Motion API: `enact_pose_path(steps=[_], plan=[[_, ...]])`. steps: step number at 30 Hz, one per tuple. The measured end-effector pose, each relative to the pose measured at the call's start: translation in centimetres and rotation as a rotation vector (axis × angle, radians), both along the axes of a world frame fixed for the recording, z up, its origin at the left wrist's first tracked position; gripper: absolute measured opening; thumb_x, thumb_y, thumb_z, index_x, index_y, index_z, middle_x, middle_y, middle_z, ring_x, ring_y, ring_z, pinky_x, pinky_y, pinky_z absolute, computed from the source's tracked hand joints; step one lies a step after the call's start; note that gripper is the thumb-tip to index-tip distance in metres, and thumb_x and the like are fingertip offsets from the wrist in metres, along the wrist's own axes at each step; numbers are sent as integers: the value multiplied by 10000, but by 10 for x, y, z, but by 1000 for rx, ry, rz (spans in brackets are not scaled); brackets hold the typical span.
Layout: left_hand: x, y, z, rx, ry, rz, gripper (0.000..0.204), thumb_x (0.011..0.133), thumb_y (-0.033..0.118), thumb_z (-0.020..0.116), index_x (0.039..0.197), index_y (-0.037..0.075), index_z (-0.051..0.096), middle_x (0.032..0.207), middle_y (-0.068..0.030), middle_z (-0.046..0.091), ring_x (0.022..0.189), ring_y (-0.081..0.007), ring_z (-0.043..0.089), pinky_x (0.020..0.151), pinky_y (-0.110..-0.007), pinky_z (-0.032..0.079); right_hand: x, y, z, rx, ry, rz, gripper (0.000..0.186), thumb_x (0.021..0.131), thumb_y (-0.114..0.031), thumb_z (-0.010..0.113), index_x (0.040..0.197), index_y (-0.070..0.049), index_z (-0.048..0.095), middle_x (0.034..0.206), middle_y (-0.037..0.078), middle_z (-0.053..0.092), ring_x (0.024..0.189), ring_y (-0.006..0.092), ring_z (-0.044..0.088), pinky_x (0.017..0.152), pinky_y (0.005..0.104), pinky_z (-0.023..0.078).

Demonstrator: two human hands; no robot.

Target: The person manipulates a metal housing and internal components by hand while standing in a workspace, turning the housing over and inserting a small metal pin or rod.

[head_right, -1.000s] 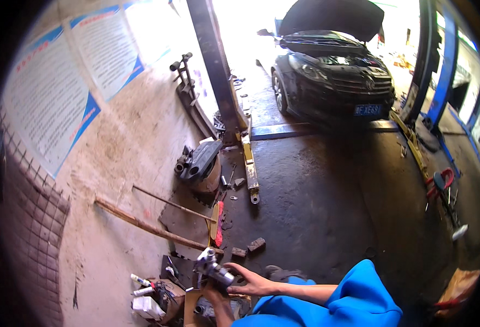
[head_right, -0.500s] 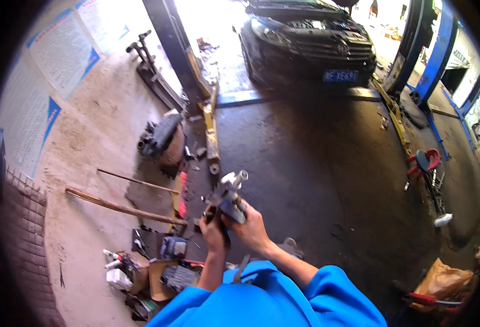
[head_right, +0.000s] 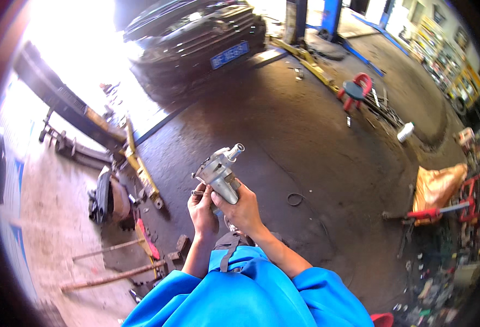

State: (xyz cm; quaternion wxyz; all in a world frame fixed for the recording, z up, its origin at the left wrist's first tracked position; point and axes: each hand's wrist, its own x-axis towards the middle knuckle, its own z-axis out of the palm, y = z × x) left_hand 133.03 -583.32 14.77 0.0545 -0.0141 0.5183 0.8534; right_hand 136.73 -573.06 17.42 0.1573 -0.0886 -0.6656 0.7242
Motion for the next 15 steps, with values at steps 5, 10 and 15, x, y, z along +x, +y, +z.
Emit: enact_pose_path(steps=[5, 10, 15], plan=[[-36, 52, -8, -3, -25, -170, 237, 983, 102, 554, 1160, -32, 638, 1015, -60, 672, 906, -118, 609, 819, -268, 499, -18, 44, -3, 41, 28, -167, 278, 851, -154, 715, 1073, -2, 646, 913, 84, 699, 822, 126, 643, 734, 296, 525], [-88, 85, -5, -35, 43, -309, 256, 991, 108, 545, 1190, -35, 618, 1011, -44, 667, 891, -87, 591, 797, -244, 495, -62, 70, -11, 50, 19, -265, 257, 864, -160, 709, 1056, 0, 647, 909, 87, 701, 823, 126, 647, 718, 290, 521], [-169, 84, 9, -57, 71, -380, 262, 996, 107, 534, 1201, -37, 610, 1017, -39, 665, 883, -76, 586, 780, -235, 502, -140, 66, -5, 108, 52, -351, 255, 871, -184, 706, 1032, 7, 654, 886, 88, 695, 808, 125, 645, 693, 292, 520]])
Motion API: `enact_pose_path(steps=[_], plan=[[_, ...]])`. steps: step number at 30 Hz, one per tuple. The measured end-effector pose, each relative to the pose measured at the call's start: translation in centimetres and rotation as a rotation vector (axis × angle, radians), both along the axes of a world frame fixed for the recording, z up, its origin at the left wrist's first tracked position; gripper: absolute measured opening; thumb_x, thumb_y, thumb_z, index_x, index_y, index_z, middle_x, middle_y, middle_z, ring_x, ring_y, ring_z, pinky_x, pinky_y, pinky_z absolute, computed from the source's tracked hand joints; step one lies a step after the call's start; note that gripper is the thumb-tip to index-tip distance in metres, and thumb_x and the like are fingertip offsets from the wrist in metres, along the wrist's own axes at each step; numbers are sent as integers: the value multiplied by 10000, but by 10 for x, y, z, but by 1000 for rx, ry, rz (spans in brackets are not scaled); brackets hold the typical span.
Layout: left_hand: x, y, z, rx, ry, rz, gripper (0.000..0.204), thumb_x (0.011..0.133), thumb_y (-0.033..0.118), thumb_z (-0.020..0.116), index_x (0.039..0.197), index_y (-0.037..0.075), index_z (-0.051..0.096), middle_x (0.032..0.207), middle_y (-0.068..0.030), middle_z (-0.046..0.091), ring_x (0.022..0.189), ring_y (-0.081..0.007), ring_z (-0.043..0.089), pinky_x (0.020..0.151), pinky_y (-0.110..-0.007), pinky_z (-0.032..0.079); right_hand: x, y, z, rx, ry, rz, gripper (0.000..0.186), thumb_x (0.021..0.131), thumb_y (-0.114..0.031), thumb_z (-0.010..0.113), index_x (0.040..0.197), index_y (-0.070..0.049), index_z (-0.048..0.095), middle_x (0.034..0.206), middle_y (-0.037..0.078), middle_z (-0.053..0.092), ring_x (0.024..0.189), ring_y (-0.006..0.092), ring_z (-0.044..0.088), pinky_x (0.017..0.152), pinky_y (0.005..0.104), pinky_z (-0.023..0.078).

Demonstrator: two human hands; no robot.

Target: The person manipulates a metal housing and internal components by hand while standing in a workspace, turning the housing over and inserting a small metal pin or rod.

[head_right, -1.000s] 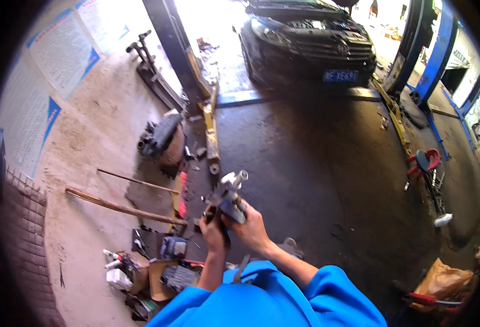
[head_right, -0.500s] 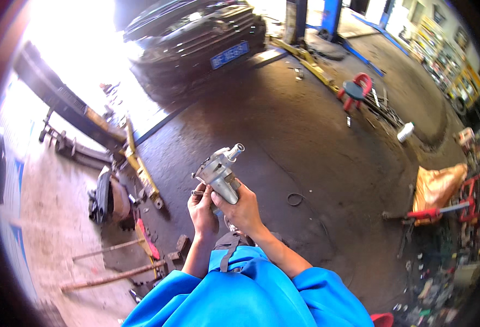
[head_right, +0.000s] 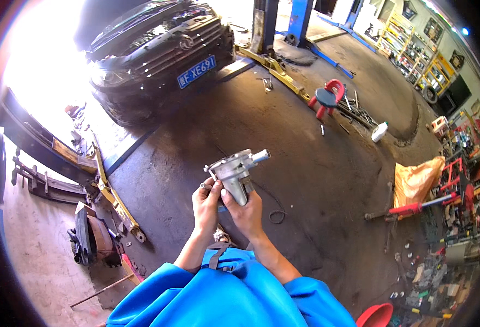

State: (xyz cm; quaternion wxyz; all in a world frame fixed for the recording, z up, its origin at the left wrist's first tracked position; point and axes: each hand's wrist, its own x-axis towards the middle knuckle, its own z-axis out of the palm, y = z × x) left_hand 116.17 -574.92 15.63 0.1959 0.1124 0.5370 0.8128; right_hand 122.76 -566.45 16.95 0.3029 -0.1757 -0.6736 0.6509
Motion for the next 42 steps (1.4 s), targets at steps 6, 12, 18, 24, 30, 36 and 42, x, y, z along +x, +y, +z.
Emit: enact_pose_path(steps=[6, 12, 18, 24, 30, 36, 42], plan=[[-106, -17, 0, -13, -43, -15, 269, 972, 127, 566, 1173, -39, 627, 1013, -63, 685, 883, -98, 618, 788, -248, 508, -103, -16, -4, -33, 29, 23, 225, 865, -160, 709, 1014, 2, 663, 887, 84, 694, 804, 125, 643, 696, 292, 519], [-183, -20, -18, -55, -224, -35, 281, 960, 143, 565, 1164, -40, 627, 987, -75, 691, 859, -117, 646, 751, -263, 528, -179, -16, -22, 48, 12, 30, 207, 838, -142, 721, 977, -1, 660, 880, 103, 656, 783, 177, 642, 675, 326, 509], [-229, -4, -11, 27, -291, -7, 285, 961, 162, 548, 1162, -32, 609, 1024, -91, 682, 865, -128, 658, 752, -286, 549, -237, 16, -24, 114, 64, 168, 212, 825, -144, 729, 970, -9, 654, 905, 117, 607, 799, 225, 625, 695, 347, 498], [-267, 52, -21, 29, -310, 93, 292, 944, 164, 555, 1153, -32, 611, 1018, -110, 679, 871, -162, 665, 758, -300, 557, -287, 85, -36, 21, 56, 367, 278, 862, -178, 728, 1045, -14, 599, 954, 50, 621, 855, 112, 592, 753, 273, 492], [-278, 100, -12, -9, -341, 219, 268, 946, 150, 524, 1134, -12, 627, 1017, -99, 682, 875, -155, 658, 775, -302, 542, -310, 139, -36, -21, 11, 486, 307, 838, -198, 755, 1027, -17, 594, 923, 45, 631, 860, 115, 592, 761, 279, 492], [-285, 114, -14, -48, -243, 250, 254, 943, 122, 516, 1099, -31, 646, 1015, -92, 682, 887, -147, 647, 799, -289, 524, -324, 162, -27, -68, -66, 577, 309, 820, -189, 762, 1020, -14, 604, 935, 49, 630, 870, 132, 592, 776, 293, 490], [-298, 121, -12, -26, -188, 274, 247, 941, 121, 530, 1097, -35, 641, 1014, -93, 682, 893, -148, 646, 808, -290, 521, -334, 170, -19, -21, -22, 563, 315, 811, -213, 767, 1019, -11, 643, 974, 71, 601, 894, 175, 603, 774, 318, 497]])
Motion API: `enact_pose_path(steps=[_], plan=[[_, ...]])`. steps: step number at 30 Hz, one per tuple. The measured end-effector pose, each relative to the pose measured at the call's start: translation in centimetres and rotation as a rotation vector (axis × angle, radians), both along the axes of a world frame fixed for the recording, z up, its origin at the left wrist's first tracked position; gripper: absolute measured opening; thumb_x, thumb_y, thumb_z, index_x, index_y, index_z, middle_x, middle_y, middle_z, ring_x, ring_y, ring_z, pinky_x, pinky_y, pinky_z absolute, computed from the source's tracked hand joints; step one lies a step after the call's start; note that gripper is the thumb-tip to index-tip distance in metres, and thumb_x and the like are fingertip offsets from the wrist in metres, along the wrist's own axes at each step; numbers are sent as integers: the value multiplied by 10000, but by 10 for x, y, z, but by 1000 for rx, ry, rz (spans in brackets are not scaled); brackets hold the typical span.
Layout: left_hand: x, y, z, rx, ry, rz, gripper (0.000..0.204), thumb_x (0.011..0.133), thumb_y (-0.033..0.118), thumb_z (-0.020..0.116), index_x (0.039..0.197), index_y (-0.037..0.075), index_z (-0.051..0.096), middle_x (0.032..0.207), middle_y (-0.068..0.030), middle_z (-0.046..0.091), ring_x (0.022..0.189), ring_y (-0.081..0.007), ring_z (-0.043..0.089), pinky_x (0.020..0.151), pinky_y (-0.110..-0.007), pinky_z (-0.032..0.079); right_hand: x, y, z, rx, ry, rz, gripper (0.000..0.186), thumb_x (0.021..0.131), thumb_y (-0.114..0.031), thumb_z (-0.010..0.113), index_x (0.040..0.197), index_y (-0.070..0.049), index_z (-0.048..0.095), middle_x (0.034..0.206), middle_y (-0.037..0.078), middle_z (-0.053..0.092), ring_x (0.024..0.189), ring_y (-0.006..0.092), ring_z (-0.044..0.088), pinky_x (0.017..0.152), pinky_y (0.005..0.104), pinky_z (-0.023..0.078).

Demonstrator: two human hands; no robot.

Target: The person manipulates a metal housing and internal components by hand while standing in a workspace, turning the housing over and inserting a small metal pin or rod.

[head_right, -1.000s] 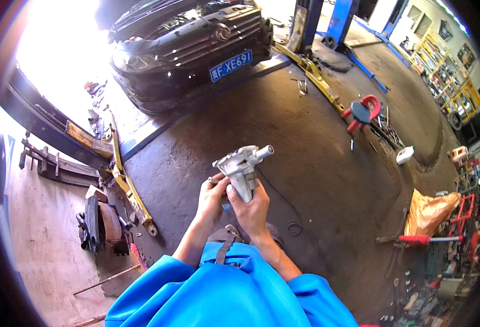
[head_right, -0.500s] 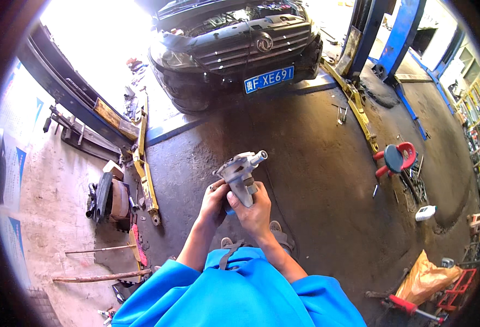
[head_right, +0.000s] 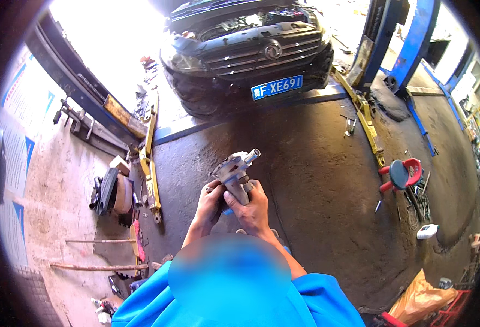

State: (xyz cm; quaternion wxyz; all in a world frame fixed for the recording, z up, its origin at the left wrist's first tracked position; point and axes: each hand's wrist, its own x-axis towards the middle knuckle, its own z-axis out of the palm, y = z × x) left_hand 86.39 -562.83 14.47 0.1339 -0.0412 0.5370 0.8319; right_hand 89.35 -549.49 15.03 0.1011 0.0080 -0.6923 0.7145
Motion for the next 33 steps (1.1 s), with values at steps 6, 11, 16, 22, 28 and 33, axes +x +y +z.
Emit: enact_pose_path(steps=[6, 11, 16, 22, 28, 33], plan=[[-10, 23, -5, -35, 8, -29, 248, 939, 120, 521, 1109, -14, 642, 1009, -77, 684, 885, -140, 642, 793, -275, 518, 0, 11, -3, 20, 7, -151, 339, 809, -253, 766, 1020, -9, 662, 995, 114, 603, 906, 246, 631, 783, 355, 507], [-17, 39, -16, -114, 129, -76, 253, 958, 120, 495, 1112, -21, 636, 992, -60, 680, 881, -110, 618, 793, -258, 505, 0, 23, -15, -22, 32, -170, 419, 839, -264, 768, 1129, -23, 586, 1016, 53, 642, 934, 123, 600, 826, 285, 492], [-26, 49, -10, -123, 214, -147, 267, 964, 111, 460, 1125, -20, 627, 982, -56, 678, 876, -102, 607, 782, -255, 498, -3, 28, -8, -59, 89, -224, 400, 852, -248, 751, 1140, -18, 598, 999, 52, 657, 907, 114, 602, 802, 279, 494], [-36, 50, 5, -203, 283, -182, 263, 967, 100, 448, 1121, -26, 620, 955, -42, 667, 879, -94, 577, 775, -254, 480, -10, 29, -3, -146, 51, -208, 347, 849, -170, 739, 1121, -9, 595, 996, 68, 654, 900, 131, 618, 775, 278, 507], [-41, 53, 4, -251, 377, -130, 224, 976, 99, 466, 1071, -30, 621, 943, -71, 653, 858, -114, 561, 762, -278, 473, -16, 29, -11, -255, 55, -190, 306, 854, -179, 740, 1077, -3, 626, 936, 46, 670, 851, 110, 617, 753, 276, 511], [-40, 55, 26, -425, 479, -114, 202, 976, 98, 462, 1034, -37, 600, 910, -108, 646, 862, -153, 580, 765, -303, 475, -20, 37, -14, -273, 36, -141, 266, 856, -175, 737, 1035, 1, 647, 915, 45, 677, 836, 113, 622, 747, 279, 512]])
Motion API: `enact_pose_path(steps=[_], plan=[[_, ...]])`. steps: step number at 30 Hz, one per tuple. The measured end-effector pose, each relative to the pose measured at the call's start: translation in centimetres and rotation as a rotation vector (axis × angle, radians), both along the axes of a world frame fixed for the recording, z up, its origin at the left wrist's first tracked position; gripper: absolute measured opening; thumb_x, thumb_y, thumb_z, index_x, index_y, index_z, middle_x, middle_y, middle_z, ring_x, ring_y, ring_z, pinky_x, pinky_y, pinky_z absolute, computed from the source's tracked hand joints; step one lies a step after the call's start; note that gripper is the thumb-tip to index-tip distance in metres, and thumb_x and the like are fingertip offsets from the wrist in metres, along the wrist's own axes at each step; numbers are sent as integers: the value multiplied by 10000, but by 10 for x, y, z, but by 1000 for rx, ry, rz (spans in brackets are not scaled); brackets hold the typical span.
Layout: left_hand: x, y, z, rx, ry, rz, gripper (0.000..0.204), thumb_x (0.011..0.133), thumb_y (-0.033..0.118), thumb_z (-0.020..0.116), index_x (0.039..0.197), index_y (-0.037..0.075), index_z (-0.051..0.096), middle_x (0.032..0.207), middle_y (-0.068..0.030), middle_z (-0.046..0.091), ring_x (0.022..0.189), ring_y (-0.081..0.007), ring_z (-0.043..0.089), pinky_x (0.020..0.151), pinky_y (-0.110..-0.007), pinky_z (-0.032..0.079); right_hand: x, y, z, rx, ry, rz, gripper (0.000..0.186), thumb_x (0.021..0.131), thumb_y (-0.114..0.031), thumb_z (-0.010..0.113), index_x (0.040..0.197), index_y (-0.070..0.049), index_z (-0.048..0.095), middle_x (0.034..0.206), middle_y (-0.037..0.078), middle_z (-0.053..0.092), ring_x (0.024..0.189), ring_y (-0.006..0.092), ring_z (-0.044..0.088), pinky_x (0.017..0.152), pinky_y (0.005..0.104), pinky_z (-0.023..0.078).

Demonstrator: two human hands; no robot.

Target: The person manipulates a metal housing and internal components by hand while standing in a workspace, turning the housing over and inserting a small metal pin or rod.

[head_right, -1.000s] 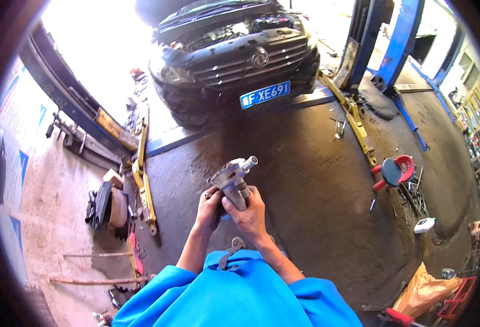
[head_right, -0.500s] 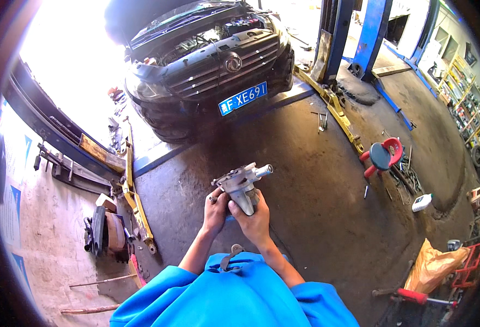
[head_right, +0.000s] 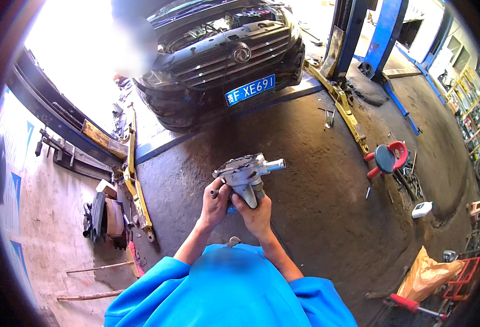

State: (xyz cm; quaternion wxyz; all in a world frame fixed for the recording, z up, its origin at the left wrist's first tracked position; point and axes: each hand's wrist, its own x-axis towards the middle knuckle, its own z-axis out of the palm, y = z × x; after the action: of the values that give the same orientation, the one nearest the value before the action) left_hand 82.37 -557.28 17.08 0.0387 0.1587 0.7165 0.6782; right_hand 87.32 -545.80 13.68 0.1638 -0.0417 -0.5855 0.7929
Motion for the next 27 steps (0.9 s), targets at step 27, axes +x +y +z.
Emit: enact_pose_path(steps=[27], plan=[[-40, 109, -32, 154, -61, -226, 744, 922, 640, 462, 1218, -40, 522, 978, -117, 626, 873, -137, 561, 764, -304, 481, -34, 118, -14, -131, -25, 33, 286, 895, -160, 682, 1129, 2, 648, 962, 34, 671, 864, 91, 603, 754, 259, 488]])
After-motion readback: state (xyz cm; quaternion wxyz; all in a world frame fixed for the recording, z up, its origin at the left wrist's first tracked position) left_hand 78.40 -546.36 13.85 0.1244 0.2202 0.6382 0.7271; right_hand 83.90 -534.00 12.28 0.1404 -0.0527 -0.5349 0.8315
